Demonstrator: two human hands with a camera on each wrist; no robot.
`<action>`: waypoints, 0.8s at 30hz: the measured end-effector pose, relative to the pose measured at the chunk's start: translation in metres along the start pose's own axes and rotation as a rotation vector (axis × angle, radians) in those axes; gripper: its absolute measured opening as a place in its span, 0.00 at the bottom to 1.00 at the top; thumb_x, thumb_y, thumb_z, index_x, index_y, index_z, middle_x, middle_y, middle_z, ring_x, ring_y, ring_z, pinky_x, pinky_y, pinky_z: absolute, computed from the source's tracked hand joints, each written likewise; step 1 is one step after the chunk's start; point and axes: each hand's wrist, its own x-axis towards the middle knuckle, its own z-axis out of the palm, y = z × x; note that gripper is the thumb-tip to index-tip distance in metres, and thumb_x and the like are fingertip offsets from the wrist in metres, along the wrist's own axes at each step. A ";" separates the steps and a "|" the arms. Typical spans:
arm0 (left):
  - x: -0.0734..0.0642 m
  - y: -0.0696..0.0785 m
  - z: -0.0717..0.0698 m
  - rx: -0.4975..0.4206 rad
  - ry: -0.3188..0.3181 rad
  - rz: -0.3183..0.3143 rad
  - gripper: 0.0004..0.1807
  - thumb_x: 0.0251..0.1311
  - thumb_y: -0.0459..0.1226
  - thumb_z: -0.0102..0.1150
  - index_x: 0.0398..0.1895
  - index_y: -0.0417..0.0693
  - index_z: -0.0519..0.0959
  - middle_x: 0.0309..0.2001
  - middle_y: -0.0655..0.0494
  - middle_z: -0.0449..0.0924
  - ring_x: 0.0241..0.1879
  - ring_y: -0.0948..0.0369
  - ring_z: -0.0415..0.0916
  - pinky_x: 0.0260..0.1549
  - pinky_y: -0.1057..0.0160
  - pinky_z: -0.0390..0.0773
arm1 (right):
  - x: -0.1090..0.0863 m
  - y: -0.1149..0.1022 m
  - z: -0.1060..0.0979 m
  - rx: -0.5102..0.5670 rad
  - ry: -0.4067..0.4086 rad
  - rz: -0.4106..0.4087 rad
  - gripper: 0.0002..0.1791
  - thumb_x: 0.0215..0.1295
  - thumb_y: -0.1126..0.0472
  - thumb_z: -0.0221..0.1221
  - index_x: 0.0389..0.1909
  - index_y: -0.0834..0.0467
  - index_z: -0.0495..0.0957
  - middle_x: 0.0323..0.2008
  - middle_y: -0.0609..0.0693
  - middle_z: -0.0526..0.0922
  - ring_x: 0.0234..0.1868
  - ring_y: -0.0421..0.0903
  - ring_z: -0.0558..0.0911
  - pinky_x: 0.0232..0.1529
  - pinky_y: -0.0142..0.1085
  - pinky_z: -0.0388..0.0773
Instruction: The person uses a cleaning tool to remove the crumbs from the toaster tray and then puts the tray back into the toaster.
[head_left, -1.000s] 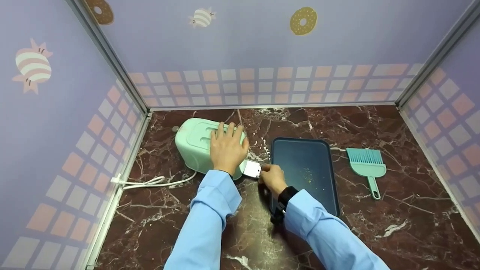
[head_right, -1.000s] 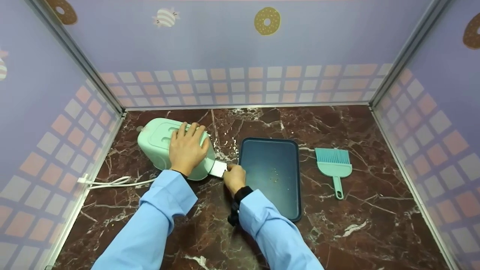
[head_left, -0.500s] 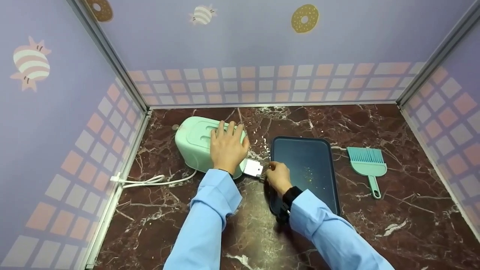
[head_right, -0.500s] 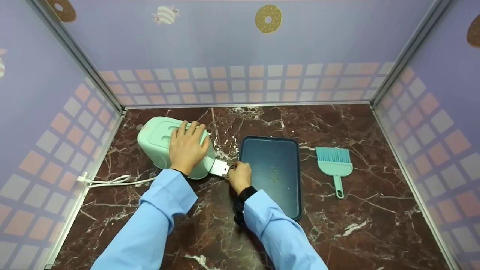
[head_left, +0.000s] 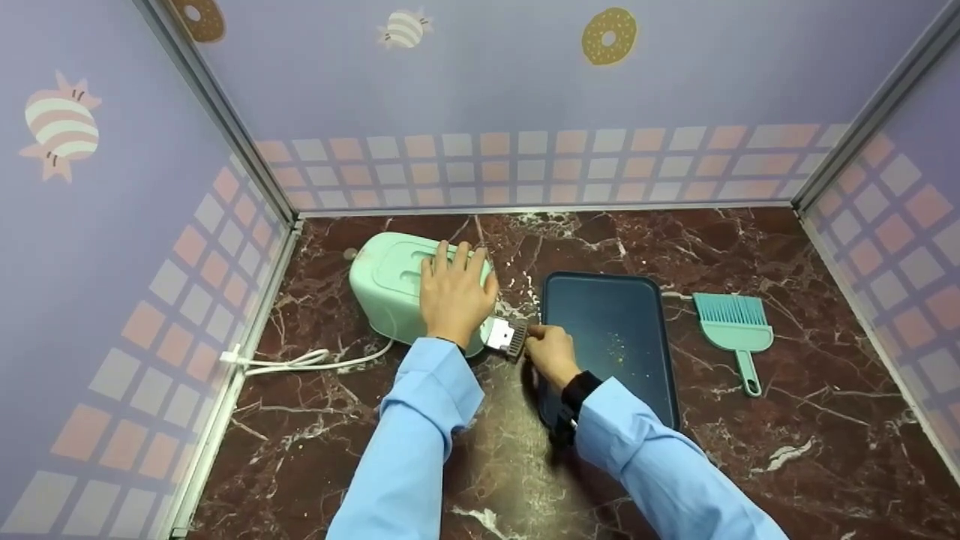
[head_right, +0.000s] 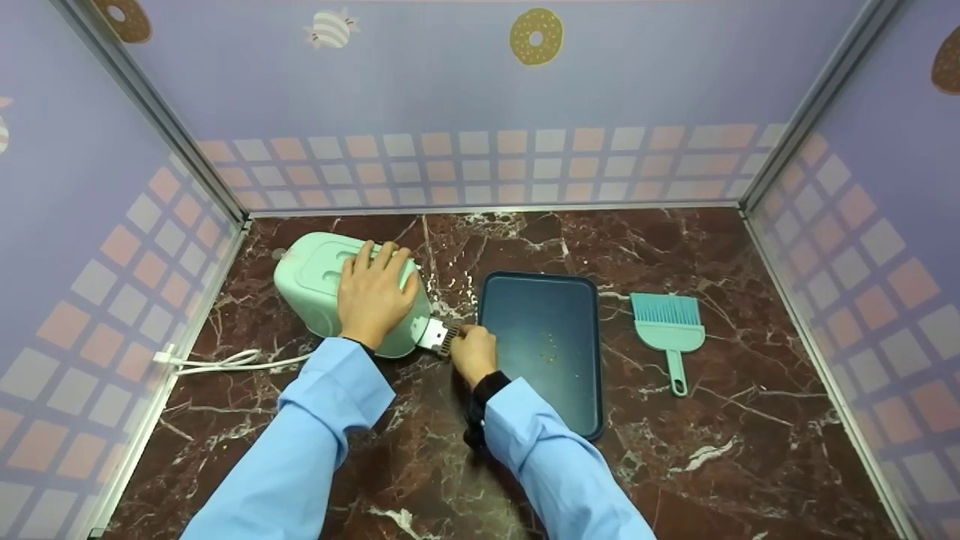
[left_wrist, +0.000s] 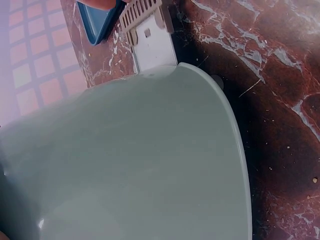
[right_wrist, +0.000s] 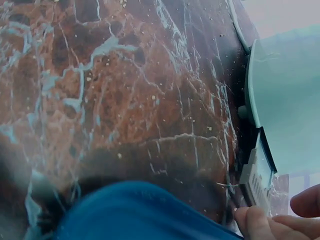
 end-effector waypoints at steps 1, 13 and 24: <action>0.000 0.000 0.000 -0.001 0.003 0.000 0.26 0.75 0.55 0.44 0.70 0.60 0.73 0.71 0.53 0.71 0.76 0.45 0.57 0.72 0.40 0.57 | 0.000 0.000 0.002 0.024 -0.009 0.009 0.22 0.65 0.70 0.52 0.58 0.67 0.81 0.47 0.61 0.87 0.37 0.46 0.83 0.34 0.29 0.74; -0.001 -0.001 0.000 0.009 0.025 0.002 0.26 0.74 0.55 0.44 0.70 0.61 0.73 0.70 0.54 0.71 0.75 0.46 0.58 0.71 0.40 0.58 | -0.001 -0.001 0.017 0.317 -0.104 0.087 0.21 0.69 0.72 0.53 0.61 0.70 0.78 0.58 0.66 0.81 0.45 0.48 0.85 0.43 0.29 0.82; -0.002 -0.001 0.001 0.026 0.034 0.012 0.26 0.75 0.55 0.42 0.70 0.61 0.73 0.70 0.54 0.71 0.75 0.45 0.59 0.71 0.41 0.59 | -0.003 -0.002 0.025 0.515 -0.241 0.098 0.22 0.75 0.72 0.45 0.65 0.74 0.72 0.60 0.70 0.78 0.58 0.61 0.81 0.58 0.45 0.81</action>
